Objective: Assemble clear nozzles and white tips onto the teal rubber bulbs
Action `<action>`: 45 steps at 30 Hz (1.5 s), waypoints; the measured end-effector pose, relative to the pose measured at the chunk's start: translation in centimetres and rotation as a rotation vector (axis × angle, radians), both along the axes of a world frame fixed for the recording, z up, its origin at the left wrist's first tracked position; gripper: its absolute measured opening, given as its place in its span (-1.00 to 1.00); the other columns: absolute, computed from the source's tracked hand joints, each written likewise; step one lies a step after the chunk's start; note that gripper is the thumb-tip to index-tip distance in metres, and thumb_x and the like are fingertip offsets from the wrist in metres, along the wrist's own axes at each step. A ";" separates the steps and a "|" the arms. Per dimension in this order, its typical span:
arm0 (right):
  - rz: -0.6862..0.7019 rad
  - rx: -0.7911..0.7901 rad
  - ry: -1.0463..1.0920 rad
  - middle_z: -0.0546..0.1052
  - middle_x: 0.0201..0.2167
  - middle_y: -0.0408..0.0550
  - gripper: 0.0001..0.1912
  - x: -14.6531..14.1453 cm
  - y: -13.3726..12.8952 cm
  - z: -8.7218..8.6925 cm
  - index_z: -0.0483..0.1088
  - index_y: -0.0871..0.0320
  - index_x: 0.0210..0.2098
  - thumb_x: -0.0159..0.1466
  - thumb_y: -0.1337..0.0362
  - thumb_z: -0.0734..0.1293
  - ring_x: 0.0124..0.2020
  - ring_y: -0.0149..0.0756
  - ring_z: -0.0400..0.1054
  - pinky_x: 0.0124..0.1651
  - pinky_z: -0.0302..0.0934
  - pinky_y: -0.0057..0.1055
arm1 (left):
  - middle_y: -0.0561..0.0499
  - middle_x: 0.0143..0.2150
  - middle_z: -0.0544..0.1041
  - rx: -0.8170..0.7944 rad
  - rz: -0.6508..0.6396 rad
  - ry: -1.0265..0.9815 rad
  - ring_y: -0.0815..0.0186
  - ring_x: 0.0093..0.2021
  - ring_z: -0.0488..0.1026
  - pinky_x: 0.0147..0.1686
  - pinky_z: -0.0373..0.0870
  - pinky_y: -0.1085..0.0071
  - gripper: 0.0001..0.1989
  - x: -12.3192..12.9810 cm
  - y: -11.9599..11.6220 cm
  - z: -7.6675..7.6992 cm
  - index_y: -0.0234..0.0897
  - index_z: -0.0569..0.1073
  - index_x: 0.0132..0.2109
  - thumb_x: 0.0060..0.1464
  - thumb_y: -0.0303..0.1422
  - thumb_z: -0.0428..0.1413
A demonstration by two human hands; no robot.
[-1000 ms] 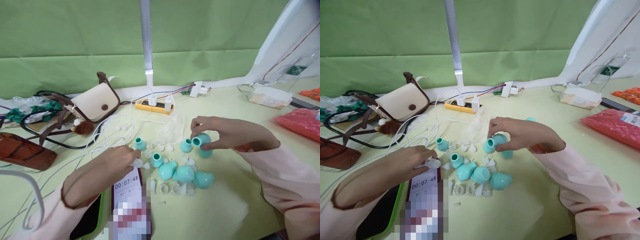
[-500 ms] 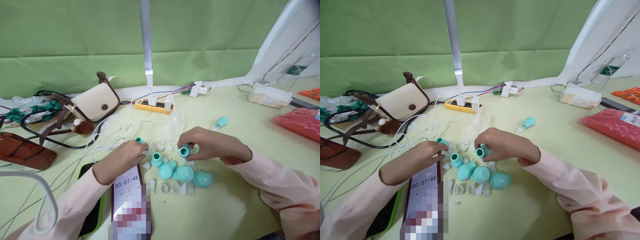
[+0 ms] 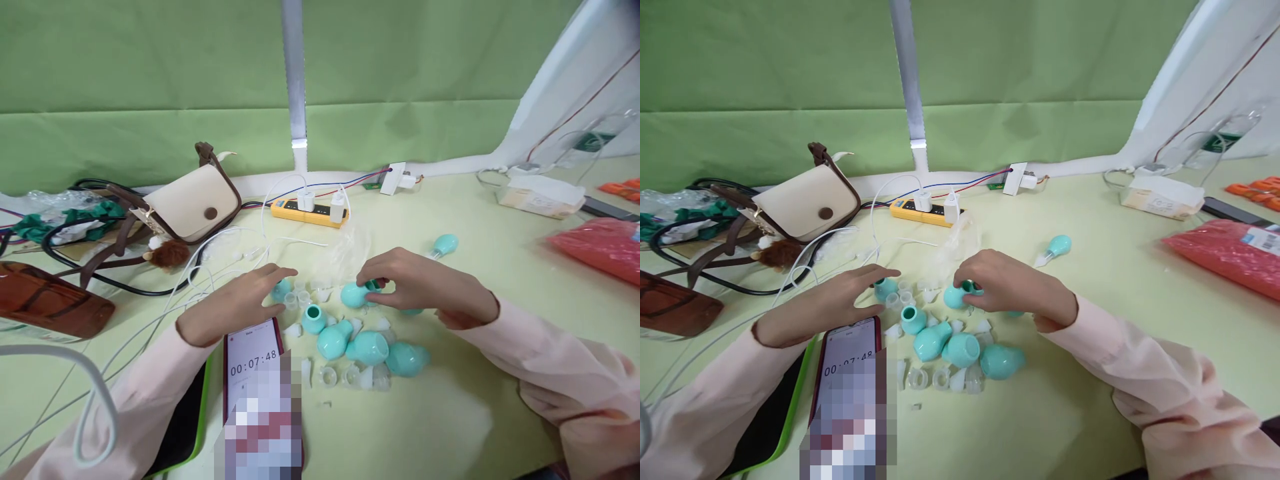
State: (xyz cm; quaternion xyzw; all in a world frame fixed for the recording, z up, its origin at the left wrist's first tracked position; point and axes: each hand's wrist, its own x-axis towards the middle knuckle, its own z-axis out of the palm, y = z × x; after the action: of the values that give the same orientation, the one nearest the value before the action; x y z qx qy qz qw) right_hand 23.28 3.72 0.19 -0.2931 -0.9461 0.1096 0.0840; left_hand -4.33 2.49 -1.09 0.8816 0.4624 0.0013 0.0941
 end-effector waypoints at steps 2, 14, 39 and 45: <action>-0.004 0.009 0.040 0.51 -0.39 -0.07 -0.86 0.0 0.2 -0.1 0.43 0.16 -0.31 0.18 0.28 0.27 -0.41 -0.33 0.35 -0.35 0.16 -0.41 | -0.08 -0.03 0.41 -0.006 -0.008 -0.002 0.22 -0.09 0.42 -0.12 0.33 0.32 -0.60 0.2 0.1 -0.3 -0.20 0.25 0.11 0.09 -0.39 -0.05; -0.212 -0.159 -0.031 0.51 -0.45 -0.09 -0.70 0.9 7.5 -1.0 0.47 0.13 -0.18 0.05 0.37 0.34 -0.40 -0.29 0.34 -0.30 0.20 -0.40 | -0.15 -0.10 0.47 0.052 0.019 -0.027 0.14 -0.13 0.45 -0.11 0.33 0.23 -0.68 0.7 0.6 -0.9 -0.31 0.37 0.00 0.16 -0.35 -0.11; -0.744 -0.062 -0.090 0.45 -0.25 0.09 -0.81 15.8 11.0 2.2 0.41 0.26 -0.26 0.11 0.39 0.38 -0.25 -0.34 0.32 -0.17 0.20 -0.40 | -0.08 -0.05 0.41 -0.022 0.101 -0.167 0.24 -0.13 0.41 -0.18 0.40 0.18 -0.73 2.0 0.2 -1.2 -0.30 0.35 -0.03 0.15 -0.29 0.03; -0.509 -0.159 -0.190 0.42 -0.20 -0.04 -0.81 16.2 8.8 -2.7 0.36 0.16 -0.19 0.32 0.22 0.17 -0.29 -0.42 0.34 -0.23 0.30 -0.41 | -0.02 -0.14 0.49 -0.136 0.021 -0.311 0.38 -0.31 0.46 -0.24 0.41 0.38 -0.80 1.3 0.2 -0.3 -0.28 0.41 -0.12 0.14 -0.39 -0.03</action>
State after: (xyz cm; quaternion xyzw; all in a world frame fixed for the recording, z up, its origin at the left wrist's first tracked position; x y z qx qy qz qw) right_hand 39.44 12.55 -2.51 -0.5357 -0.8342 0.1309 -0.0036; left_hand -3.03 2.71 -1.42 0.8575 0.4504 0.1074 0.2241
